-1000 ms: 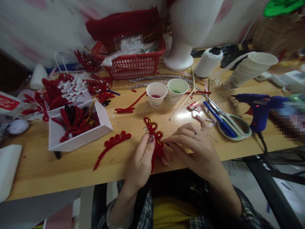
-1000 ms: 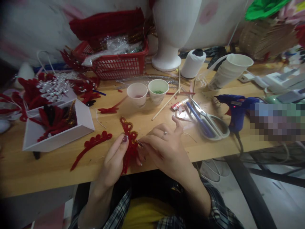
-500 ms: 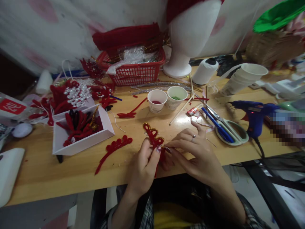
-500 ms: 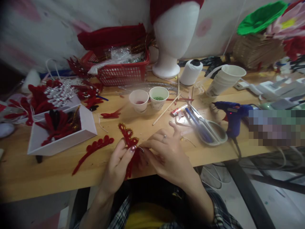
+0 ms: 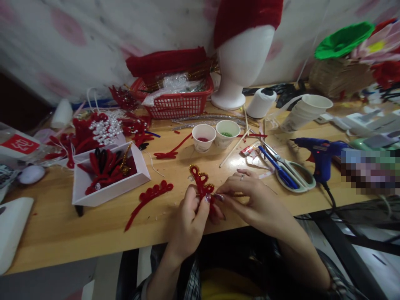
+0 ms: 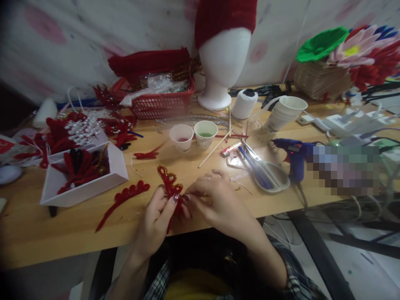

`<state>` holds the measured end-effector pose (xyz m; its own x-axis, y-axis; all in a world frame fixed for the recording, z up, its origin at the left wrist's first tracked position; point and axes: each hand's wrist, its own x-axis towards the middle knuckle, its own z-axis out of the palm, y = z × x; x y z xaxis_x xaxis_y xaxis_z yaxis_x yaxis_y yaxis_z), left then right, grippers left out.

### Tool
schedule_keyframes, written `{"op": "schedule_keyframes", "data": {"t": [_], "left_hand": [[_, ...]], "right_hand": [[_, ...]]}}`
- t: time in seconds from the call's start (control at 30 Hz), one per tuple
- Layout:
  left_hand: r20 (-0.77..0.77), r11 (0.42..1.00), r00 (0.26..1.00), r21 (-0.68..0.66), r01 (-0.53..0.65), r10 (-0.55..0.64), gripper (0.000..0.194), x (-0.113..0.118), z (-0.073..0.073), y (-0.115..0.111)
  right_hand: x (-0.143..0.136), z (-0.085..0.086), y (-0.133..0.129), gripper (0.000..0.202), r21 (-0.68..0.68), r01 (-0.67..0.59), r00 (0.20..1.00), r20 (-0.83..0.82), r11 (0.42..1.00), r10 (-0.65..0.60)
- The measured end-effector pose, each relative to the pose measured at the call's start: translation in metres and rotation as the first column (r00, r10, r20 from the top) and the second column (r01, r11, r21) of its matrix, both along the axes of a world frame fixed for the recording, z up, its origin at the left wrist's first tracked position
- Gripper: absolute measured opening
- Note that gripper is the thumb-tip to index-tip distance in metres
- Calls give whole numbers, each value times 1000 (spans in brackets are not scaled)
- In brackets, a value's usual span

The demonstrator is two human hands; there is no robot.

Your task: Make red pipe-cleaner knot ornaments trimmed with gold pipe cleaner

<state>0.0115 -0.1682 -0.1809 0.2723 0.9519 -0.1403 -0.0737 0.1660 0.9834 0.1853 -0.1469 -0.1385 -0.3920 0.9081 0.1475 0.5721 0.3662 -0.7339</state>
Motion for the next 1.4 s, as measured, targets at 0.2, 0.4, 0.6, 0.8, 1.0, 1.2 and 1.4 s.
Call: {"op": "schedule_keyframes", "data": {"t": [0.2, 0.4, 0.6, 0.8, 1.0, 1.2, 1.4], "left_hand": [[16, 1000, 1000, -6, 10, -9, 14, 0, 1, 0], [38, 998, 999, -65, 23, -20, 14, -3, 2, 0], [28, 996, 1000, -86, 1, 1, 19, -2, 6, 1], [-177, 997, 981, 17, -72, 74, 20, -2, 3, 2], [-99, 999, 994, -35, -39, 36, 18, -1, 1, 1], [-106, 997, 994, -68, -27, 19, 19, 0, 2, 1], [-184, 998, 983, -54, -32, 21, 24, 3, 4, 3]], "right_hand": [[-1, 0, 0, 16, 25, 7, 999, 50, 1000, -8], [1, 3, 1, 13, 4, -29, 1000, 6, 1000, 29], [-1, -2, -2, 20, -128, 21, 986, -160, 992, -42], [-6, -3, -3, 12, -235, 42, 951, -289, 971, -111], [-10, -4, -1, 14, -324, 56, 942, -297, 944, -157], [-9, -8, 3, 15, -338, 33, 923, -350, 941, -158], [-5, -14, 3, 20, -433, 22, 850, -467, 901, -245]]}}
